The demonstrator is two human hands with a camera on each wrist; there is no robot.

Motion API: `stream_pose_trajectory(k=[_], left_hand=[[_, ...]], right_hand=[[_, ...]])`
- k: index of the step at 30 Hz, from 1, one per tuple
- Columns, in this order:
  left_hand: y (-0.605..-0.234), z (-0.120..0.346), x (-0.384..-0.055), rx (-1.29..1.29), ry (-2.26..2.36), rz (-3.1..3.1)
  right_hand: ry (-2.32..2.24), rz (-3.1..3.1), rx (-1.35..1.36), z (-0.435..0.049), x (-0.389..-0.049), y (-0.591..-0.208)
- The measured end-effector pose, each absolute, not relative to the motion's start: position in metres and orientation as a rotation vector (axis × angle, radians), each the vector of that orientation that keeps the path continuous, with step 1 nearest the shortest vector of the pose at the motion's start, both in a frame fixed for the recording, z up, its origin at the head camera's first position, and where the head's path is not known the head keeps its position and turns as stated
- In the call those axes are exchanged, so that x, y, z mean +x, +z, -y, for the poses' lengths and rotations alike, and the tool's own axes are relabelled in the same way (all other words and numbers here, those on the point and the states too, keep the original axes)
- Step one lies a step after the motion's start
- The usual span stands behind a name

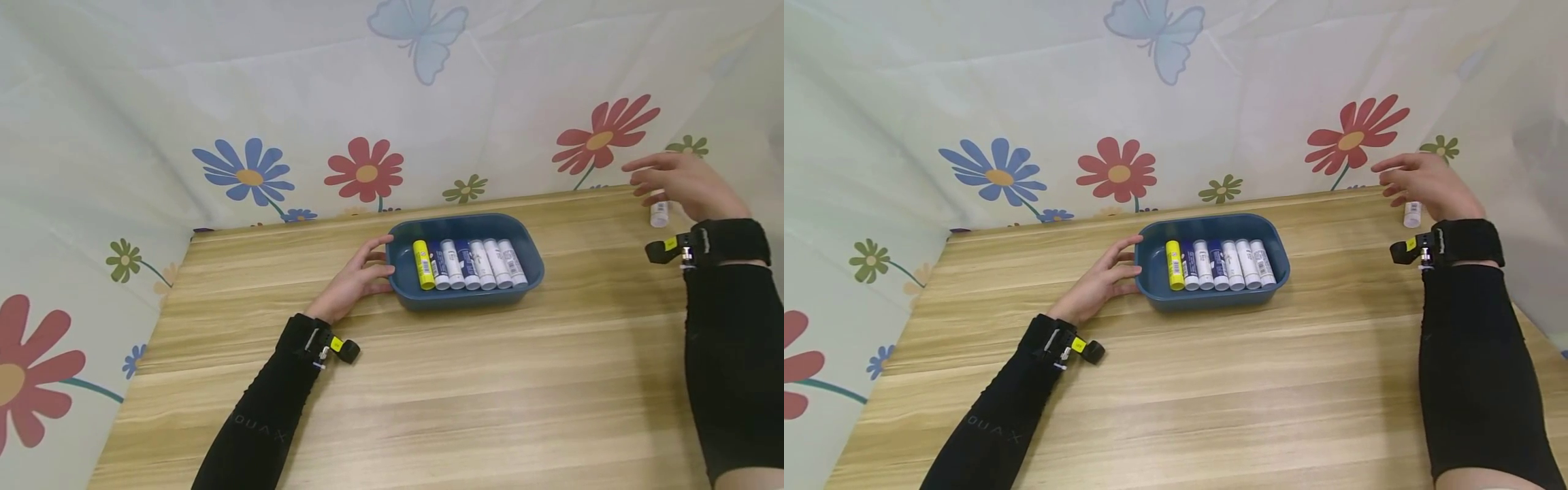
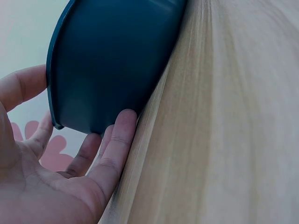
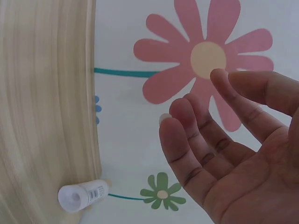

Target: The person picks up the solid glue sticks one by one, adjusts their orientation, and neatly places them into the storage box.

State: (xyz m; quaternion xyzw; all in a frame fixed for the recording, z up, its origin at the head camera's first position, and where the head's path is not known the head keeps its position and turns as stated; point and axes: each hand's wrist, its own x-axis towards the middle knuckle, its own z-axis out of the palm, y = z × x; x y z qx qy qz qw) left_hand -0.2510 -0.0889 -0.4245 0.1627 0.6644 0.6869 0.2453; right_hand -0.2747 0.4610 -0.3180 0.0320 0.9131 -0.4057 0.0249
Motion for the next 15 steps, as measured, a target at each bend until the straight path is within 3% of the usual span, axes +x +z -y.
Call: stream_pose_trajectory(k=[15], left_hand=[[-0.424,0.090,-0.252,0.444,1.873,-1.839]], right_hand=[[-0.956,-2.858,0.218,-0.493,-0.286,-0.328]])
